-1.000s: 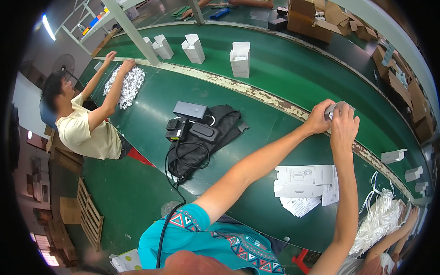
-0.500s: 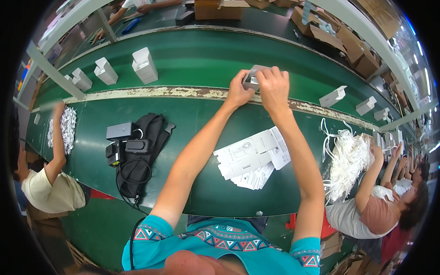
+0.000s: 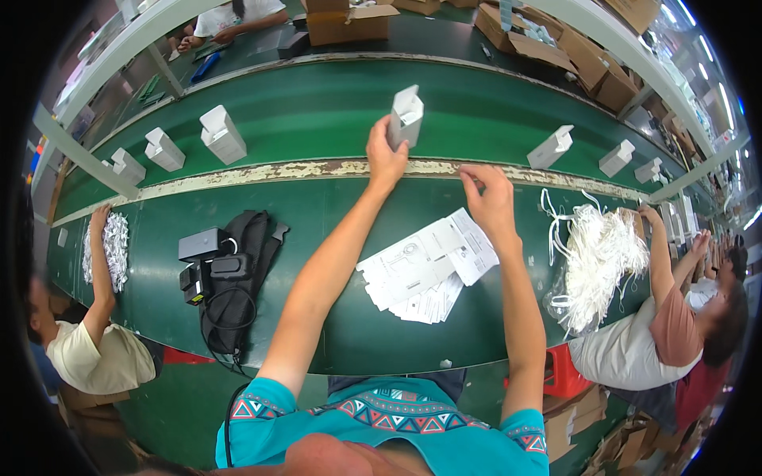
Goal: The person folds paper leaflets and places them one at a time into small packaging boxes on an assembly line conveyor belt by hand.
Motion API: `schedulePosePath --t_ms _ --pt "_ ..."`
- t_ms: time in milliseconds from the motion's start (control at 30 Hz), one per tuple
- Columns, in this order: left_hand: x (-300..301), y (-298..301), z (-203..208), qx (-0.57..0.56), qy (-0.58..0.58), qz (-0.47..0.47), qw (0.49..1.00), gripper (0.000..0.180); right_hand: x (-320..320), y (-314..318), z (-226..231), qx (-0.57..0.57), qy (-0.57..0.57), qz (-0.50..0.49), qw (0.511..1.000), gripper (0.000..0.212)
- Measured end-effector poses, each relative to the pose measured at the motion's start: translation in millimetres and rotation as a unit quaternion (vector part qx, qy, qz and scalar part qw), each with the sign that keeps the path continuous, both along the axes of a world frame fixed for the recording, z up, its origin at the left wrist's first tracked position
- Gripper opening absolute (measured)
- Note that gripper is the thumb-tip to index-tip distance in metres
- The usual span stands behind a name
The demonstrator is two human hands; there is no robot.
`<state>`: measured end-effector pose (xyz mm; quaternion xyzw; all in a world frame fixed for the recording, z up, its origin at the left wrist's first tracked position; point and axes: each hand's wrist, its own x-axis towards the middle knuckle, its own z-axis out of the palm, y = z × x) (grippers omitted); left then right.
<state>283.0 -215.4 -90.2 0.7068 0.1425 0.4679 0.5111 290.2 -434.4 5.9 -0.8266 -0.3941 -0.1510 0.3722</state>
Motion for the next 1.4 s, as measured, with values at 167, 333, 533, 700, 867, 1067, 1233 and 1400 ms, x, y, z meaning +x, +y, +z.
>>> schedulePosePath --t_ms 167,333,533,700,867,1067,1233,1400 --pt "-3 21 -1 0.032 0.013 0.110 0.993 0.059 11 -76 -31 0.048 0.277 0.003 0.960 0.016" --pt "-4 34 -21 0.045 0.014 0.136 0.990 0.069 -11 -78 -34 -0.009 0.346 0.021 0.938 0.026" --pt "7 31 -26 0.090 0.032 0.195 0.976 0.097 5 -87 -61 0.047 0.343 0.110 0.932 0.025" --pt "19 51 -27 0.096 0.025 0.196 0.976 0.103 10 -87 -55 0.041 0.310 0.111 0.943 0.029" --pt "16 33 -27 0.050 0.056 0.171 0.982 0.099 8 -97 -61 0.064 0.390 0.087 0.914 0.029" --pt "14 28 -22 0.082 0.059 0.220 0.970 0.096 10 -91 -72 0.077 0.353 0.081 0.929 0.034" --pt "-17 7 0 0.217 0.011 0.277 0.936 0.082 0 -83 -69 0.080 0.394 0.080 0.912 0.031" --pt "-45 -62 55 0.261 -0.022 0.058 0.963 0.053 2 -87 -65 0.084 0.359 0.096 0.925 0.018"
